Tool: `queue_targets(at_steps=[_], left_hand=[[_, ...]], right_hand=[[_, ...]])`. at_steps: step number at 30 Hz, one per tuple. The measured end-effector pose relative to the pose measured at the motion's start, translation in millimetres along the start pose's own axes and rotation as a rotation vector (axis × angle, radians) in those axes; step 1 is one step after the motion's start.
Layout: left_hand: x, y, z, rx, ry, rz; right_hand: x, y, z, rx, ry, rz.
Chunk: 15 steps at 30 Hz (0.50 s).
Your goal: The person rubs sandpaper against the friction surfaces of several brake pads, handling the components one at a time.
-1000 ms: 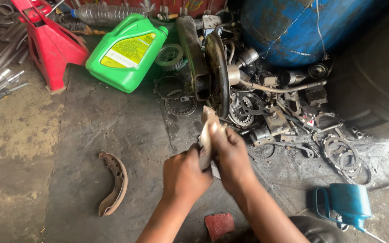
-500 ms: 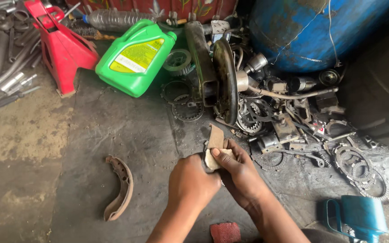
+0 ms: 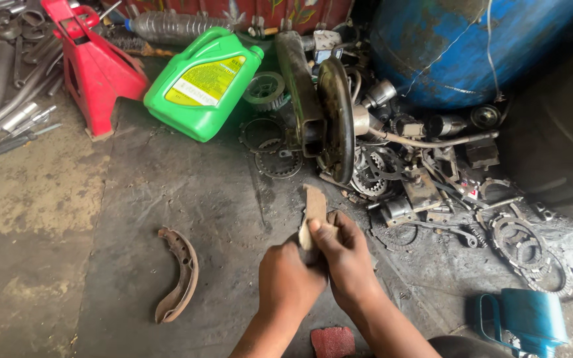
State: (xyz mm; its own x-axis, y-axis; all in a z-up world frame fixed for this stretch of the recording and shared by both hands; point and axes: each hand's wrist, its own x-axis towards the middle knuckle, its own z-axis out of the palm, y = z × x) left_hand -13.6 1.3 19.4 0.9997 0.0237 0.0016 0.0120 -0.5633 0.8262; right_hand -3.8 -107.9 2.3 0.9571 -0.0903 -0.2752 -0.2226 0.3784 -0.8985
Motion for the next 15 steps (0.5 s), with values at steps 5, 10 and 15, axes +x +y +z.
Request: queue_targets(at_steps=[5, 10, 15], left_hand=[[7, -13, 3, 0.171, 0.022, 0.158], [22, -25, -14, 0.165, -0.167, 0.000], [44, -43, -66, -0.089, -0.504, -0.325]], right_hand=[[26, 4, -22, 0.111, -0.100, 0.094], [25, 3, -16, -0.034, 0.041, 0.194], [27, -1, -27, -0.222, 0.193, 0.132]])
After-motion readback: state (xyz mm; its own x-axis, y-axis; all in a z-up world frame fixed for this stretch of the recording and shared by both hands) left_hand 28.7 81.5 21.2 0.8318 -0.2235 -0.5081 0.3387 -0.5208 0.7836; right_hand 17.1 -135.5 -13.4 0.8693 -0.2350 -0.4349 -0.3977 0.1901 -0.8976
